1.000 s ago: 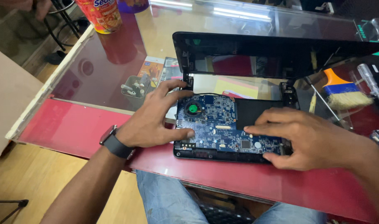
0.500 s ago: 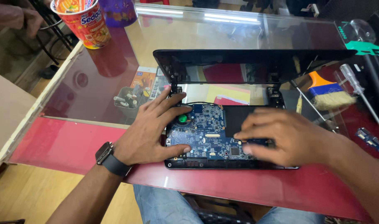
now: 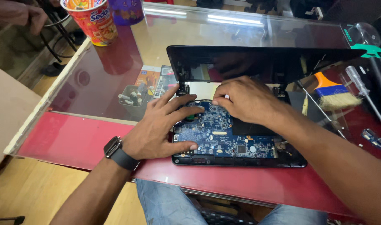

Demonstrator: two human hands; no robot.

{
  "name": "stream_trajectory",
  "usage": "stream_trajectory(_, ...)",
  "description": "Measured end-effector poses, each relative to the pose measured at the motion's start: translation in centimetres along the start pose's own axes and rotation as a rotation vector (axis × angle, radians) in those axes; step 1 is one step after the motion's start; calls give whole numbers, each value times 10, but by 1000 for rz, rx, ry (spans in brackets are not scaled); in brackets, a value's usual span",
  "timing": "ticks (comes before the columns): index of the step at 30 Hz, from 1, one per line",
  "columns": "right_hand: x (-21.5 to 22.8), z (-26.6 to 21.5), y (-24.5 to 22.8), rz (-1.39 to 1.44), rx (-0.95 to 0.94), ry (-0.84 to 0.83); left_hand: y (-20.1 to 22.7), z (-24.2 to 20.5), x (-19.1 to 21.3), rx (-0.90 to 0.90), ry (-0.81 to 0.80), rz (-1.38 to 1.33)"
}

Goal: The person removes the motherboard from a disassembled laptop, detaches a ribbon cable, and then reinserts the motherboard into the chassis. They then handle a small cylindrical component, possibly a speaker or microphone, and place it into the laptop casing.

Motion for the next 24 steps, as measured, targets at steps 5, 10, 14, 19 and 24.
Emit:
stream_trajectory(5, -5, -6, 0, -42, 31, 62, 1, -1, 2, -22, 13, -30)
stream_trajectory(10, -3, -7, -3, -76, -19, 48, 0, -1, 3, -45, 38, -122)
stream_trajectory(14, 3, -7, -6, -54, -106, 17, 0, 0, 3, -49, 30, -133)
stream_trajectory(19, 7, -12, 1, -2, -112, -18, -1, 0, 0, -54, 41, -133)
stream_trajectory(24, -3, -14, 14, -29, 21, 66, -4, -2, -4, -69, 95, -100)
Point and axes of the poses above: each hand's wrist, its own z-axis towards the middle knuckle, its own x-axis out of the back of the hand, y = z × x, the point moved 1 cm from there along z, towards the middle knuckle, and after that the axes turned 13 degrees about z, right-handed, at the moved point
